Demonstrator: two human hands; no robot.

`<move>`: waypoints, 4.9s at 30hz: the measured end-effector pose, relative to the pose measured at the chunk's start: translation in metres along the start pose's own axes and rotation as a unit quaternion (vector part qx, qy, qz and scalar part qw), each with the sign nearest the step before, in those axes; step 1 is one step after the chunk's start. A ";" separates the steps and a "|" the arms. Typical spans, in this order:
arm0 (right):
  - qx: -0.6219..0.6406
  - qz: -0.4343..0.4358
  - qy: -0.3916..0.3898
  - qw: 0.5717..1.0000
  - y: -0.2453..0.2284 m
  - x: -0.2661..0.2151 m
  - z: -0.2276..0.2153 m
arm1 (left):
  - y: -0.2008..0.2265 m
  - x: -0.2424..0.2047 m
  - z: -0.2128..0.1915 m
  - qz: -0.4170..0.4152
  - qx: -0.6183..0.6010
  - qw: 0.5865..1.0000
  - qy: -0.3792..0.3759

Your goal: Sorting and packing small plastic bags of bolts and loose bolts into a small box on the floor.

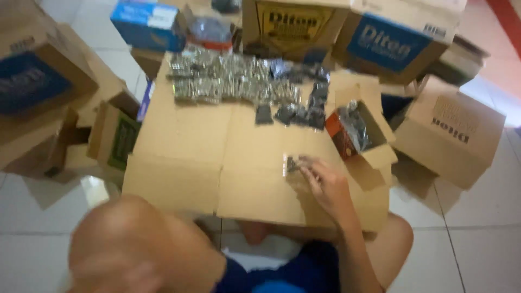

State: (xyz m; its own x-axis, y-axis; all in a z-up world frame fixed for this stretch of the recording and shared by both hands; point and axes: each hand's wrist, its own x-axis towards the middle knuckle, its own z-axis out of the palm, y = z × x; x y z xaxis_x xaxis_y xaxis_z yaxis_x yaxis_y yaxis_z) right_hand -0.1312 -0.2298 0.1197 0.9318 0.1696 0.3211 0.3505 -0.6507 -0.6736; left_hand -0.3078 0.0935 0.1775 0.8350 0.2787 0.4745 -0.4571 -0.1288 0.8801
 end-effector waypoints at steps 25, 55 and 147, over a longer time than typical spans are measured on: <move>-0.096 -0.055 0.008 0.994 -0.053 0.007 -0.016 | -0.235 0.051 0.232 -0.416 -0.475 0.761 -0.147; -0.304 0.081 -0.116 0.942 0.168 0.115 -0.058 | -0.231 0.076 0.208 -0.288 -0.558 0.777 0.034; -0.130 0.047 -0.065 0.988 0.013 0.014 -0.034 | -0.218 0.049 0.238 -0.331 -0.448 0.806 -0.200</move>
State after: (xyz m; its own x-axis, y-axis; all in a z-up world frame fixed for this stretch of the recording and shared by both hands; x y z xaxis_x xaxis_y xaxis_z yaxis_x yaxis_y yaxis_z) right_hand -0.1170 -0.2617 0.1379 0.9693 0.1814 0.1660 0.2411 -0.8335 -0.4971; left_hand -0.0940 -0.0915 0.0135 0.9366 -0.3488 0.0332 0.2416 0.7116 0.6597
